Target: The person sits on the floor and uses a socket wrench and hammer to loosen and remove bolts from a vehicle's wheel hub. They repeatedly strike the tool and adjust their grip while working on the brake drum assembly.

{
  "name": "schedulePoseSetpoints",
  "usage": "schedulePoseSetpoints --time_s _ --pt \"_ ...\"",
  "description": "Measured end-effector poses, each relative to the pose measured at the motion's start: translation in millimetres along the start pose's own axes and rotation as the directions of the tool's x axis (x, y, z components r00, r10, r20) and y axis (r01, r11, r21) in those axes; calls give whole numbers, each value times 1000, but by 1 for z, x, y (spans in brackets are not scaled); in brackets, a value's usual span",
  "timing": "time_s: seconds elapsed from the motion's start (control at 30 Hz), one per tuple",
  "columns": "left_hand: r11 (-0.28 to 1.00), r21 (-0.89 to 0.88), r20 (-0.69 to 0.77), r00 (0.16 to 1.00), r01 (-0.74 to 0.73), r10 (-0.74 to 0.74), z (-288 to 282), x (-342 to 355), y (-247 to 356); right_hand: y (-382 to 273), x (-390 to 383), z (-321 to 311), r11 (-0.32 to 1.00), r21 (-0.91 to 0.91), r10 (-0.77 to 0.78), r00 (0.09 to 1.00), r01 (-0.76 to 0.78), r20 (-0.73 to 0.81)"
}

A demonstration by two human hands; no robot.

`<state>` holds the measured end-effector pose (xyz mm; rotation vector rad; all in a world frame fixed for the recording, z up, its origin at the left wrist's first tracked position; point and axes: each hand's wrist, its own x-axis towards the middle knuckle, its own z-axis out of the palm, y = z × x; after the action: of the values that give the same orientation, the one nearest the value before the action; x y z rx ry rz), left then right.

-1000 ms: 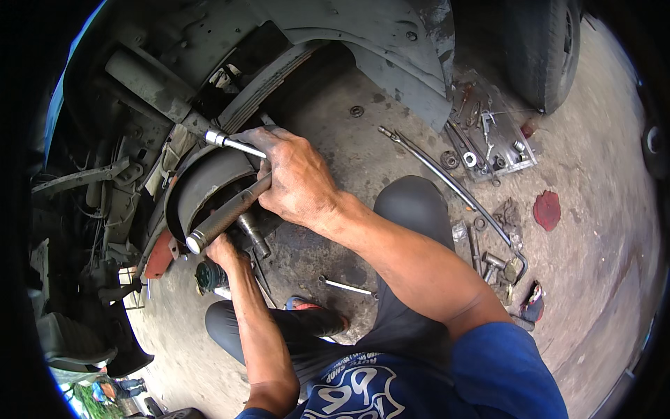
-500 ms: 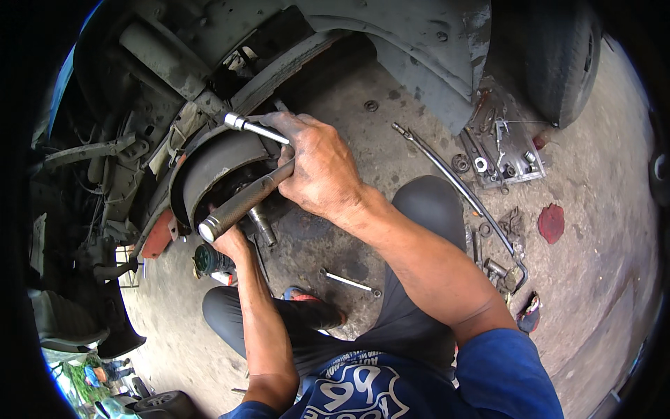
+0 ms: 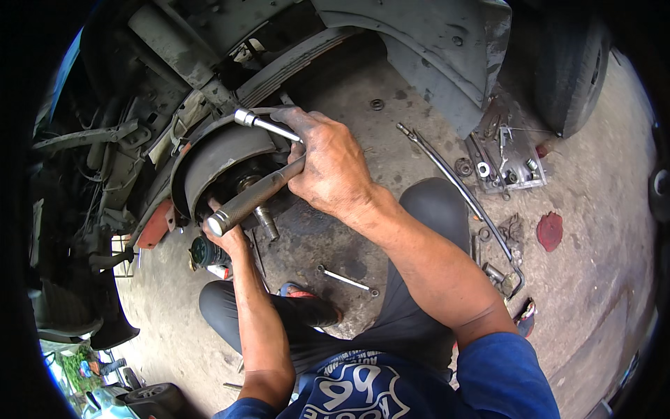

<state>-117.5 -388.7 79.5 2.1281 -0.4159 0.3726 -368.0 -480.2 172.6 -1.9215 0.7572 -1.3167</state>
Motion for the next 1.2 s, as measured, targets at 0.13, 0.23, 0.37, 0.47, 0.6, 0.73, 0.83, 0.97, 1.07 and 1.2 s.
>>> schedulePoseSetpoints --time_s 0.13,0.23,0.37,0.47,0.6,0.73,0.83,0.97,1.07,1.2 --pt "961 72 71 962 -267 262 0 6 -8 2 -1 0 1000 -19 -22 1000 22 -4" --pt "939 130 25 947 -320 319 2 9 -10 4 0 3 998 -14 -60 998 60 -6" --pt "878 75 -24 879 -473 476 4 9 -5 5 0 7 997 -17 -73 997 73 -23" --pt "938 177 -64 948 -298 313 3 5 -5 5 -1 6 998 -18 -63 998 63 -15" --pt "951 70 69 953 -301 296 1 2 -11 5 -2 3 999 -44 -23 1000 23 5" --pt "936 43 14 937 -348 348 7 4 -14 2 -1 3 998 -53 -35 999 35 -4" --pt "919 -55 -36 920 -391 389 10 1 -17 1 -1 3 998 -44 -47 999 47 -8" --pt "981 -120 50 986 -153 160 12 0 -24 3 0 3 996 -72 -56 998 57 10" --pt "959 -64 21 960 -277 279 13 7 -29 7 0 4 992 -42 -119 993 119 0" --pt "894 51 -71 892 -445 447 20 12 -30 8 -1 4 994 -47 -103 995 103 5"
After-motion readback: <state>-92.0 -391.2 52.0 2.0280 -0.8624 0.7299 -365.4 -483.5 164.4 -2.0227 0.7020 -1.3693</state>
